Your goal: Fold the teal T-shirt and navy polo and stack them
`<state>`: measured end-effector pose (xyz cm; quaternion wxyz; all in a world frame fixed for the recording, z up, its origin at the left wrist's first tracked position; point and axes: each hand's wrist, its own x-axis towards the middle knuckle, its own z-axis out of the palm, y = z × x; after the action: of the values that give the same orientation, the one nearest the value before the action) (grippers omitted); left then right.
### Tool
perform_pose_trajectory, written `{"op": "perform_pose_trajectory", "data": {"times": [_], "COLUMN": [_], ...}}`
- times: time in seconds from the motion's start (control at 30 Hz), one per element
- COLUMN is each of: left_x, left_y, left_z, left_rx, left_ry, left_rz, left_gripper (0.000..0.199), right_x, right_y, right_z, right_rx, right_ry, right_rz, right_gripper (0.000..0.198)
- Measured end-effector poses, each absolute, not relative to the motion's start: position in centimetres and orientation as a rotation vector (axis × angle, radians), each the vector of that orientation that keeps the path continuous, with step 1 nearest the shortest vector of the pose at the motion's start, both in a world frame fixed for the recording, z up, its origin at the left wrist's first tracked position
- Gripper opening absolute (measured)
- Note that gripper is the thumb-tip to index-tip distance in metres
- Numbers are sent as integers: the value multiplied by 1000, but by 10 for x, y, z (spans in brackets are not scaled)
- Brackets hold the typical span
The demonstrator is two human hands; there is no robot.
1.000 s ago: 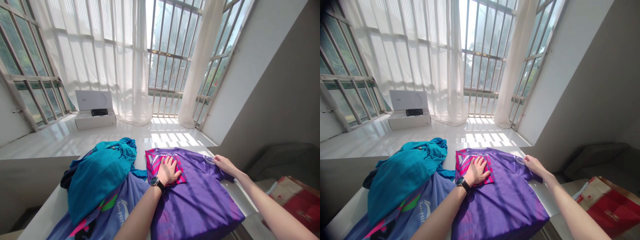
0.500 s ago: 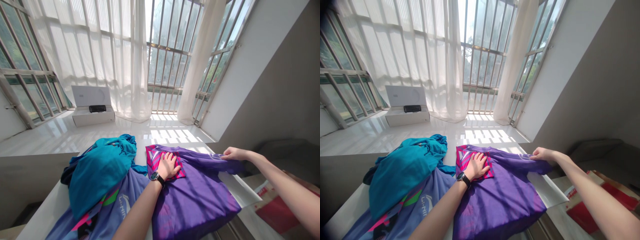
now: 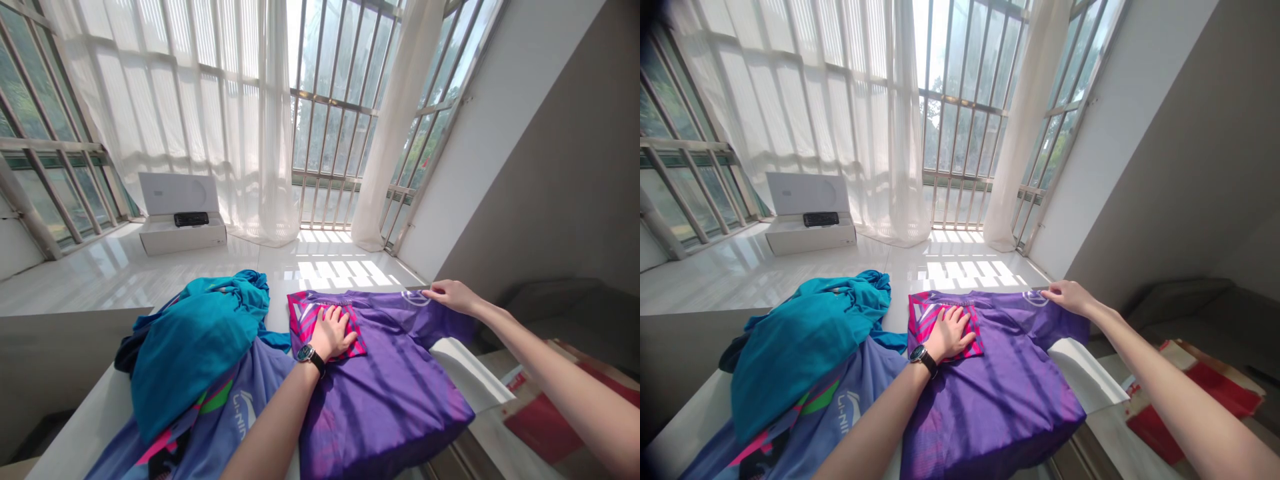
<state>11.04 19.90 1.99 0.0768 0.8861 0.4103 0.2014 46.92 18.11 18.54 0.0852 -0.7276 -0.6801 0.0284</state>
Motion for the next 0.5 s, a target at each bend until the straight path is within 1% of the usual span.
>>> {"op": "perform_pose_trajectory", "data": {"times": [0.13, 0.27, 0.33, 0.43, 0.5], "left_x": [110, 110, 110, 110, 111], "left_y": [197, 197, 197, 200, 201], "left_z": [25, 34, 39, 45, 47], "left_rx": [2612, 2538, 2460, 2217, 2088], "left_ry": [1253, 1241, 1177, 1071, 1038], "left_rz": [642, 779, 830, 868, 854], "left_gripper": [57, 44, 41, 42, 46], "right_x": [435, 400, 383, 357, 344], "right_y": [187, 198, 201, 199, 193], "right_z": [175, 162, 157, 151, 149], "right_rx": [-2002, -2063, -2015, -1868, -1680], "right_ry": [-2017, -1812, -1731, -1649, -1540], "right_rz": [244, 679, 885, 1061, 1215], "right_gripper": [55, 45, 41, 32, 33]}}
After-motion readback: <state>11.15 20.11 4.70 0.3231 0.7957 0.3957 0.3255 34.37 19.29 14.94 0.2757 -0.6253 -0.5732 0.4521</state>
